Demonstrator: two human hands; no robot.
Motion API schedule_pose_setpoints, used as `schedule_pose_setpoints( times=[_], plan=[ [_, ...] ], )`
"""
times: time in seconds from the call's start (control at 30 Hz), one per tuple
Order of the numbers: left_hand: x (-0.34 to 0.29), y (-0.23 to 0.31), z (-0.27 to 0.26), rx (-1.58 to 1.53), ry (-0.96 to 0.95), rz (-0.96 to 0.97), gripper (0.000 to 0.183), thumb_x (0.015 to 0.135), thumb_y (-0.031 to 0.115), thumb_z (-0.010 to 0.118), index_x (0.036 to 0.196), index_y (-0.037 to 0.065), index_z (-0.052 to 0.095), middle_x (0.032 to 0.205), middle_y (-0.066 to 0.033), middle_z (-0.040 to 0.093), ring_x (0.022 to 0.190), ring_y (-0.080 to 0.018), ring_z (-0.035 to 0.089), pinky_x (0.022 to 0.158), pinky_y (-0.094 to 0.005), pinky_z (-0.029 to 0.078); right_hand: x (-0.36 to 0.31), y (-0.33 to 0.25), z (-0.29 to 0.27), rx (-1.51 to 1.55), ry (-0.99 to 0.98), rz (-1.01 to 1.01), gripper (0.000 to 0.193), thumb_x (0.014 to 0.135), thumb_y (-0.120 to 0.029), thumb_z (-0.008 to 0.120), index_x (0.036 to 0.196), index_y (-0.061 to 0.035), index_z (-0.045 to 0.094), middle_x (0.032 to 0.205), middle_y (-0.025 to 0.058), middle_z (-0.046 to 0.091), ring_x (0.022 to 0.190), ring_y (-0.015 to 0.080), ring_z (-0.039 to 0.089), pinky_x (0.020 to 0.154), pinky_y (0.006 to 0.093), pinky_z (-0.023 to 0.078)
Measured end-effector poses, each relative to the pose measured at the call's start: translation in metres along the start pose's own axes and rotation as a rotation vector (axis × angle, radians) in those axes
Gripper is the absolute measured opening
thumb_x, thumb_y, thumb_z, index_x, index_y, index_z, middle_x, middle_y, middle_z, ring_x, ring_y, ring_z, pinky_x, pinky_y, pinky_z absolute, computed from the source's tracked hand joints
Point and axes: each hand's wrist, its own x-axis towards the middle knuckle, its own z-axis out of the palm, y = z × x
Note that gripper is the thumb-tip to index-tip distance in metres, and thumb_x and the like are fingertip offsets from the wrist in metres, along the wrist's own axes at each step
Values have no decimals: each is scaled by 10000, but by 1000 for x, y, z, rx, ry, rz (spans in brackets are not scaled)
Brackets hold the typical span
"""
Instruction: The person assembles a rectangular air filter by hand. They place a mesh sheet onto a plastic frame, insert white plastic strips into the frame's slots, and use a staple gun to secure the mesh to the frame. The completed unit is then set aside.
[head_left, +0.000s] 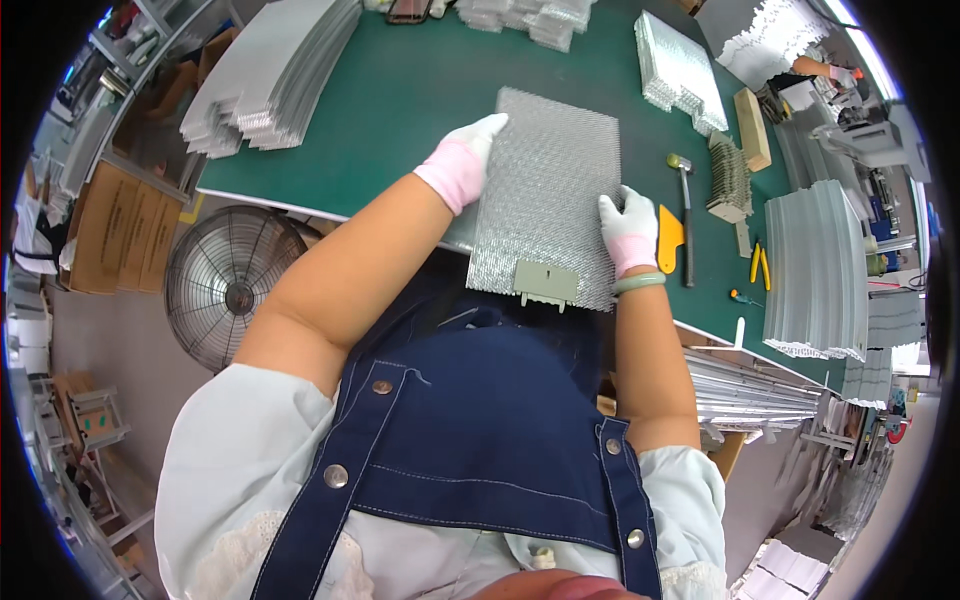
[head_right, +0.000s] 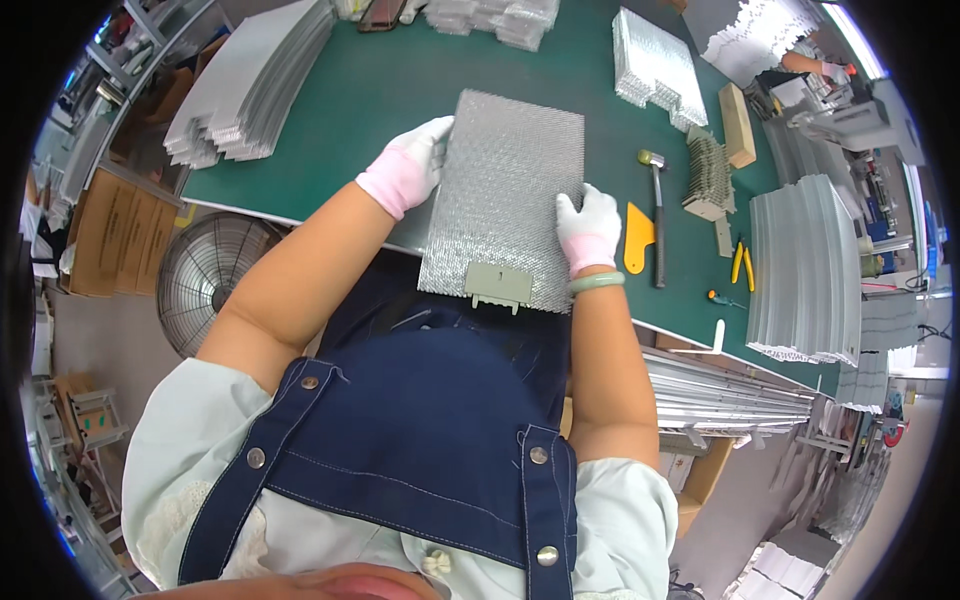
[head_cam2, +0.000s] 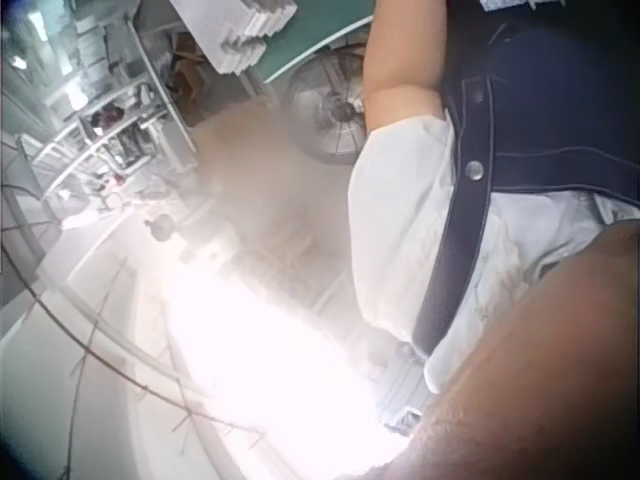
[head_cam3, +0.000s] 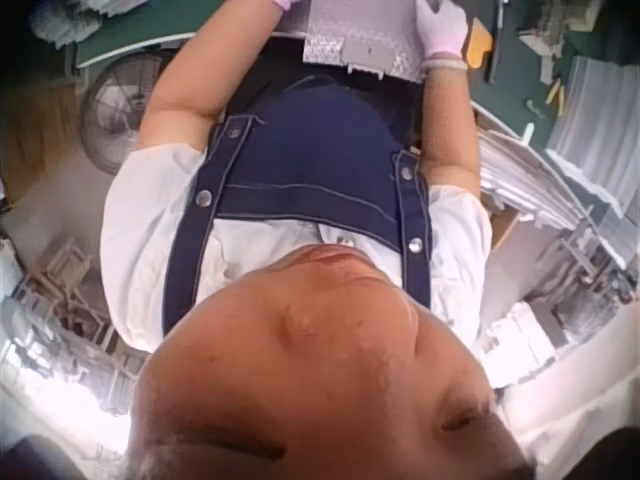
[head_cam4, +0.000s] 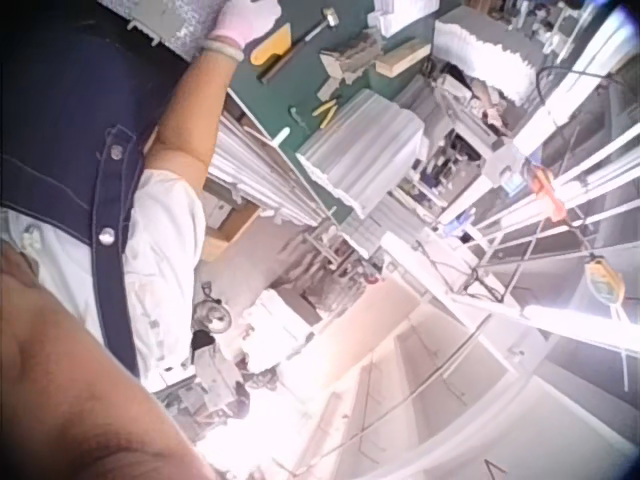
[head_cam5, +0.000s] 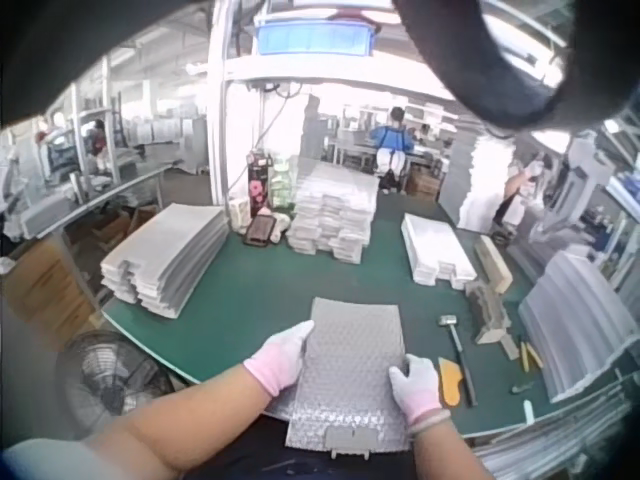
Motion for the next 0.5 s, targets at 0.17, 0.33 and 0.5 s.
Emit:
schedule_pose_setpoints(
  times=[0.17, 0.33, 0.5],
  plan=[
    [-32, 81, 43, -317, 109, -367, 727, 935, 430, 612, 1439, -42, 385, 1482, -202, 400, 1392, -320, 339, 1116, -459, 308, 11, 22, 19, 60, 22, -14, 564, 858, -396, 663, 1252, 6, 619, 1137, 247, 636, 1073, 377, 629, 936, 442, 506],
    [-11, 51, 19, 228, 4, -211, 712, 935, 456, 597, 1440, -10, 409, 1490, -199, 412, 1400, -346, 347, 1142, -457, 280, 8, -3, 7, -168, -47, 39, 569, 853, -443, 662, 1245, -33, 612, 1141, 215, 617, 1030, 378, 637, 904, 457, 518],
    [-23, 33, 65, 1701, -4, 739, 663, 879, 425, 623, 1368, -1, 482, 1421, -226, 459, 1346, -417, 385, 1131, -497, 295, -4, 7, 8, -108, 116, -40, 568, 852, -439, 676, 1224, -15, 602, 1148, 212, 621, 1015, 381, 630, 908, 464, 505]
  ],
)
